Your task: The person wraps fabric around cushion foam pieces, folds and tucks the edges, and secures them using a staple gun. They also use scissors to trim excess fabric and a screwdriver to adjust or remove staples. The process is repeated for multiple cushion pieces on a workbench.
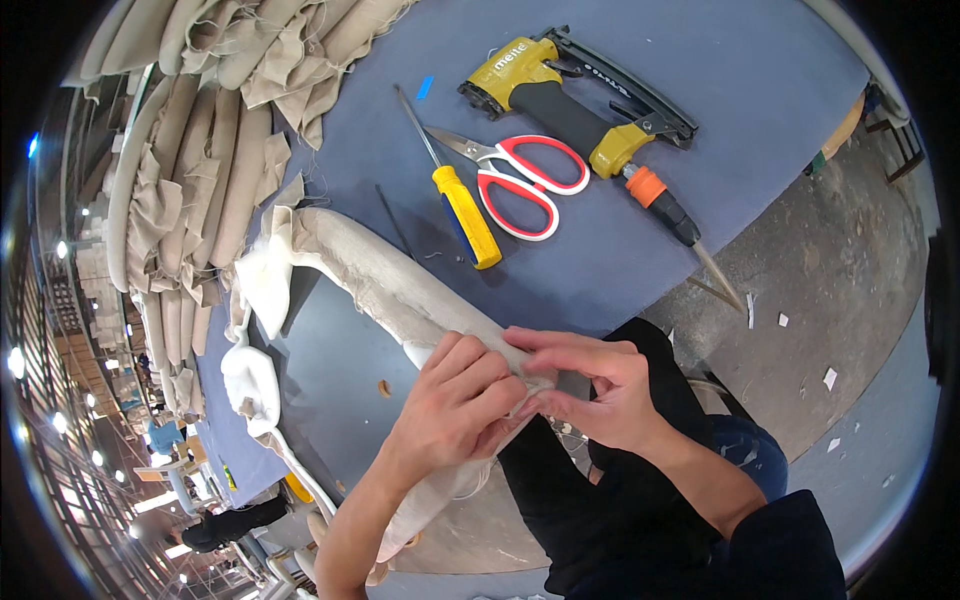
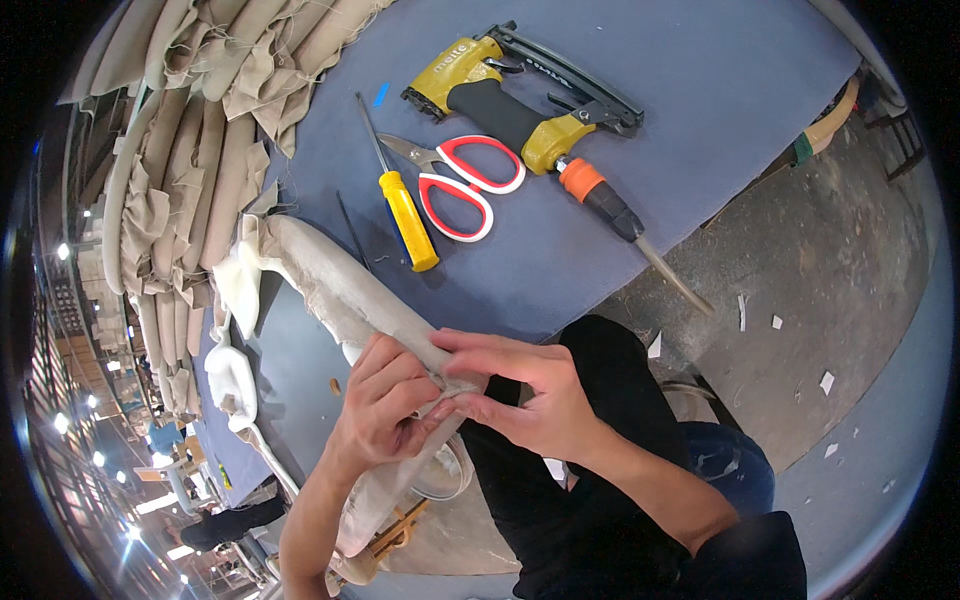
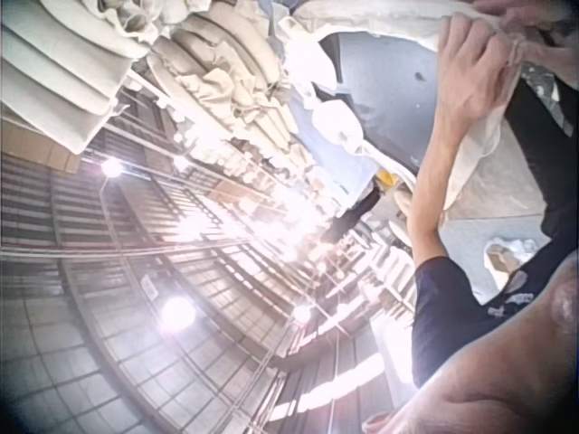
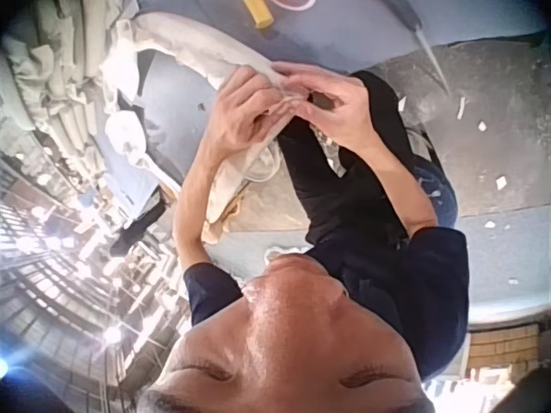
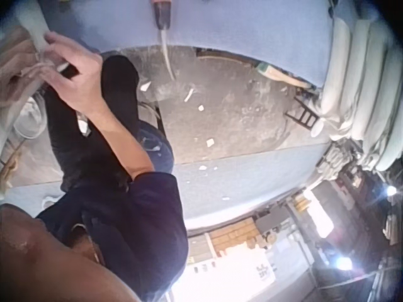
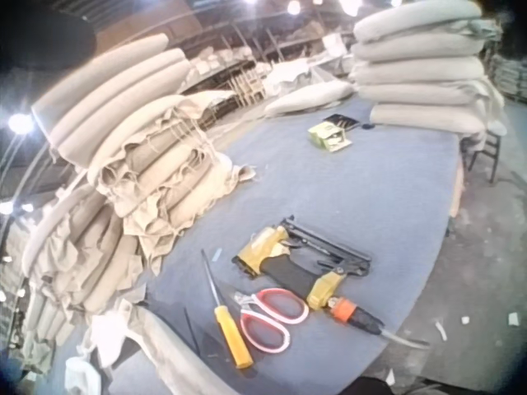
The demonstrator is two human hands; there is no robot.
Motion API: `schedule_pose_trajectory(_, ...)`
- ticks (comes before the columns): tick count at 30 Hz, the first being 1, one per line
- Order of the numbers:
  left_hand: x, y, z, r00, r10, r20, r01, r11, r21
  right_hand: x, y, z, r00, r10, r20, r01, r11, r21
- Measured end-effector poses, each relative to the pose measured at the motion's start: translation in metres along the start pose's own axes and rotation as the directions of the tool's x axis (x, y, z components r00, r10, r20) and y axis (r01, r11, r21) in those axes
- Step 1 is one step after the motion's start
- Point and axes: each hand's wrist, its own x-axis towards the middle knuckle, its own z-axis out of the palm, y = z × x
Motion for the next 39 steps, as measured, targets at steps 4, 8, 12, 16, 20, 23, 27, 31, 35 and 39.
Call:
schedule_pose_trajectory(4, 0.001, -0.004, -0.001, 0.999, -0.053, -0.009, 0.051, 0.992, -0.112, 0.003, 0.012, 0.001, 0.975, -0.216, 0.049, 0.221, 0.96, -0.17)
schedule_pose_trajectory(8, 0.002, -0.007, -0.002, 0.997, -0.071, -0.038, 0.062, 0.975, -0.211, 0.002, 0.02, 0.006, 0.96, -0.281, 0.005, 0.279, 0.949, -0.145)
schedule_pose_trajectory(12, 0.001, -0.01, 0.0, 0.996, -0.073, -0.049, 0.06, 0.973, -0.225, -0.002, 0.019, 0.013, 0.966, -0.246, -0.084, 0.237, 0.966, -0.103)
schedule_pose_trajectory(16, -0.003, -0.003, 0.009, 0.985, -0.111, -0.129, 0.09, 0.983, -0.158, -0.003, 0.016, 0.014, 0.971, -0.221, -0.089, 0.209, 0.97, -0.12)
schedule_pose_trajectory(20, -0.011, -0.002, 0.01, 0.993, 0.051, -0.109, -0.05, 0.999, 0.015, -0.013, 0.02, 0.015, 0.99, -0.097, -0.1, 0.096, 0.995, -0.02)
schedule_pose_trajectory(23, -0.004, 0.0, 0.005, 0.995, -0.015, -0.1, 0.013, 1.0, -0.015, -0.011, 0.024, 0.009, 0.994, -0.098, -0.056, 0.095, 0.994, -0.044)
schedule_pose_trajectory(27, -0.004, 0.007, -0.002, 0.991, -0.09, -0.104, 0.088, 0.996, -0.022, -0.01, 0.019, 0.006, 0.995, -0.098, -0.019, 0.097, 0.995, -0.033)
schedule_pose_trajectory(31, -0.003, 0.008, -0.002, 0.995, -0.058, -0.076, 0.06, 0.998, 0.022, -0.008, 0.019, 0.008, 0.993, -0.108, -0.045, 0.106, 0.994, -0.031)
schedule_pose_trajectory(35, -0.006, 0.001, 0.002, 0.997, 0.049, -0.057, -0.049, 0.999, 0.006, -0.01, 0.025, 0.01, 0.979, -0.188, -0.074, 0.182, 0.98, -0.079)
schedule_pose_trajectory(39, -0.005, -0.005, 0.001, 0.996, -0.078, -0.045, 0.069, 0.982, -0.175, -0.011, 0.03, 0.01, 0.976, -0.205, -0.077, 0.197, 0.975, -0.099)
